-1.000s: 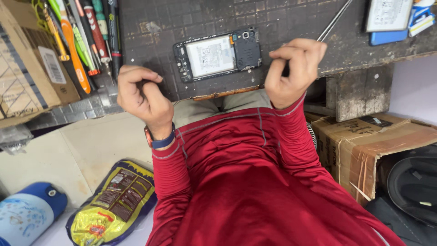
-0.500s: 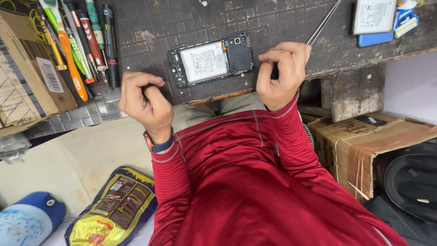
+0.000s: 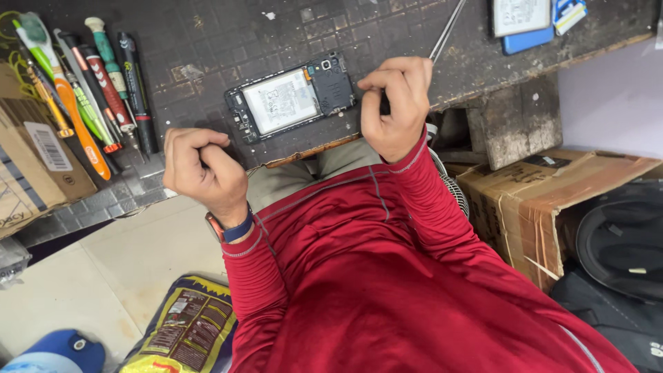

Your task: The person works on a disassembled smartphone resting on their lap, using a screwdriver to remove and install screws on the internal frame. They handle small components and connectors with their fingers, repositioning the phone and tools as needed.

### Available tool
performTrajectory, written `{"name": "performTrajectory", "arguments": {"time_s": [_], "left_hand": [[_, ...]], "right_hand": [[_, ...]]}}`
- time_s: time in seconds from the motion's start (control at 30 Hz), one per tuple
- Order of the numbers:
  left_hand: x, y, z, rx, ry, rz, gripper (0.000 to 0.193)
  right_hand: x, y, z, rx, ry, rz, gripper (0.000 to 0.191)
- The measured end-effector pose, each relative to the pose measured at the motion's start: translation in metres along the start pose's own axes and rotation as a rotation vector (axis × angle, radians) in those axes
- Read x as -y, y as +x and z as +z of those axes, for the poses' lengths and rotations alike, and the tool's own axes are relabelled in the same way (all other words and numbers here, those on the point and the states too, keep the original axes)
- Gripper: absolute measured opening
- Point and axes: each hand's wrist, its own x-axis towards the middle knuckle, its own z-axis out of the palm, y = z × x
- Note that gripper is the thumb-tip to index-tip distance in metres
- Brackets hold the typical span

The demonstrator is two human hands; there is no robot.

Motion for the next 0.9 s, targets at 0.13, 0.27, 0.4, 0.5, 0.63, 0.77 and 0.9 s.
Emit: {"name": "performTrajectory", "arguments": {"time_s": [0.13,0.27,0.4,0.5,0.63,0.77,0.9], "left_hand": [[0.0,0.001,-0.002,0.01,0.005,-0.004,0.022],[0.004,0.0,-0.003,0.028,-0.015,0.012,0.022],[0.0,0.003,-0.005,0.047,-0.007,0.021,0.019],[-0.001,0.005,-0.007,0.072,-0.007,0.018,0.018],[0.009,-0.002,-0.005,0.104,0.004,0.005,0.018],[-0.001,0.013,-0.003,0.159,0.003,-0.009,0.016],[-0.04,0.088,-0.01,0.232,0.168,0.189,0.024]], "right_hand": [[0.002,0.002,-0.001,0.004,0.003,0.01,0.022],[0.002,0.001,-0.001,0.006,-0.015,-0.01,0.021],[0.001,-0.001,0.002,0.009,-0.037,-0.03,0.02],[0.0,-0.003,0.005,0.01,-0.028,-0.041,0.019],[-0.001,-0.006,0.005,0.03,-0.026,-0.026,0.019],[-0.002,-0.006,0.006,0.036,-0.029,-0.038,0.02],[-0.002,-0.006,0.01,0.027,-0.048,-0.035,0.021]]}}
